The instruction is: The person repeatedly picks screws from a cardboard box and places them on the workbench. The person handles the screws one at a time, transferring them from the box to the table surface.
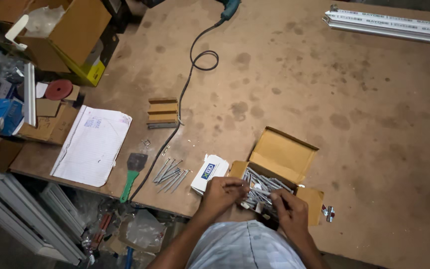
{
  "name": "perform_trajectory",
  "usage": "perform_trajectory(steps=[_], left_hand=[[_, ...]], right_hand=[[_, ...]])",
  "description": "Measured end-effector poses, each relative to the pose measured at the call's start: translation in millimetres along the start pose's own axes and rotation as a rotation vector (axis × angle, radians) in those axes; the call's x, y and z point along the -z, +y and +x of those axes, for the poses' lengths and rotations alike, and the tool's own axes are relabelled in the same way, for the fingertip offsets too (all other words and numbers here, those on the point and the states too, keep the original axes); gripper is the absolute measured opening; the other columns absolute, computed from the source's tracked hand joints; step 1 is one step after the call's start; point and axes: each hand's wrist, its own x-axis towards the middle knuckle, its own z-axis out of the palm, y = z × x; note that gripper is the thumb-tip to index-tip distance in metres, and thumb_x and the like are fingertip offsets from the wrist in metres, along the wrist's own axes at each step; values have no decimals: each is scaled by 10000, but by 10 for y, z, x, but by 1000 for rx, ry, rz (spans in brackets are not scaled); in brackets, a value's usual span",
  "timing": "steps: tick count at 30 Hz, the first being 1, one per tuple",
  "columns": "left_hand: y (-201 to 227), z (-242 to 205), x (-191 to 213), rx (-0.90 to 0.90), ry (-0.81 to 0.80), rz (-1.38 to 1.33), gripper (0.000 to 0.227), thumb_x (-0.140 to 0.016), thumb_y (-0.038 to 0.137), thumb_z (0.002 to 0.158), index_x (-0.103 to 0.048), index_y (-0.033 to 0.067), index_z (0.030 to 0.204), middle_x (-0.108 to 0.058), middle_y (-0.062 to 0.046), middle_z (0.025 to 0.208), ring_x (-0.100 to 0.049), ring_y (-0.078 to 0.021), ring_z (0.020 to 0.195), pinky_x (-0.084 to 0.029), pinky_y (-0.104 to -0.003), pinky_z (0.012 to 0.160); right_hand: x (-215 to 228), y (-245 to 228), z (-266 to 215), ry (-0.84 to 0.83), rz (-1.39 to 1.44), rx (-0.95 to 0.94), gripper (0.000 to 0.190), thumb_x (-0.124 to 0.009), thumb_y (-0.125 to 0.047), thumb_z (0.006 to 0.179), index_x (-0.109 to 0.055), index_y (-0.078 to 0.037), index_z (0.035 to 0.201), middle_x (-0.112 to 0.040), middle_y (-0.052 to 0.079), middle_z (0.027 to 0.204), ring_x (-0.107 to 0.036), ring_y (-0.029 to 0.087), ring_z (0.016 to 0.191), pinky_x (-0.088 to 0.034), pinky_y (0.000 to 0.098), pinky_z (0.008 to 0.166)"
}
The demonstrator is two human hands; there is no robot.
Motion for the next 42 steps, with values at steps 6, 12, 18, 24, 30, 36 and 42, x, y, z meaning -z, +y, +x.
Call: perform_trajectory(steps=[6, 12, 18, 24, 30, 36, 42], left_hand=[[-181, -13, 38, 33, -9, -171, 246, -731, 169, 933, -719, -68, 998, -747, -91, 814, -723, -144, 709, -617, -284, 664], [-92, -43, -102, -139, 108, 7, 194, -749, 128, 928, -732, -58, 978, -727, -64, 766, -669, -95, 651, -558, -250, 581], [128, -1, -138, -322, 97, 372, 150, -784, 130, 902, -748, -15, 882, -705, -92, 690, -649, -141, 575, -509, -295, 535], [147, 193, -168, -568, 77, 675, 202, -796, 242, 871, -742, 50, 898, -717, -158, 792, -699, -312, 690, -560, -401, 602], [23, 385, 137, -376, 153, 577, 152, -655, 235, 955, -707, 94, 931, -743, -112, 800, -740, -205, 700, -587, -363, 629], [14, 278, 968, -202, 433, 305, 102, -645, 56, 895, -722, 39, 960, -703, -46, 764, -655, -106, 613, -534, -275, 506], [35, -231, 1775, -29, 754, 886, 186, -667, 158, 853, -758, -3, 874, -716, -194, 749, -703, -313, 684, -538, -441, 642]], right_hand=[[9, -160, 13, -3, -31, 188, 137, -668, -160, 919, -713, -31, 926, -671, 79, 698, -611, 139, 555, -484, 317, 525], [-144, 242, -15, -190, 436, -315, 307, -640, -211, 1010, -624, -26, 765, -464, 5, 574, -413, 107, 494, -322, 303, 461], [-218, 669, -19, -385, 1048, -796, 352, -595, -258, 986, -579, -79, 684, -387, -31, 484, -282, 83, 353, -190, 269, 338], [-183, 824, -122, -312, 959, -697, 357, -603, -298, 965, -655, -30, 734, -475, 23, 448, -394, 128, 338, -290, 300, 355], [-3, 636, 137, 16, 224, -120, 245, -697, -223, 1041, -672, -21, 904, -625, -15, 797, -555, 82, 705, -455, 234, 631], [168, 296, 192, -8, -148, 55, 156, -729, -61, 971, -715, -22, 1122, -712, 109, 1021, -700, 185, 904, -552, 293, 811], [-36, 339, 177, -287, -381, -112, 224, -758, -90, 846, -768, -77, 1070, -693, 166, 992, -682, 325, 844, -553, 406, 738]])
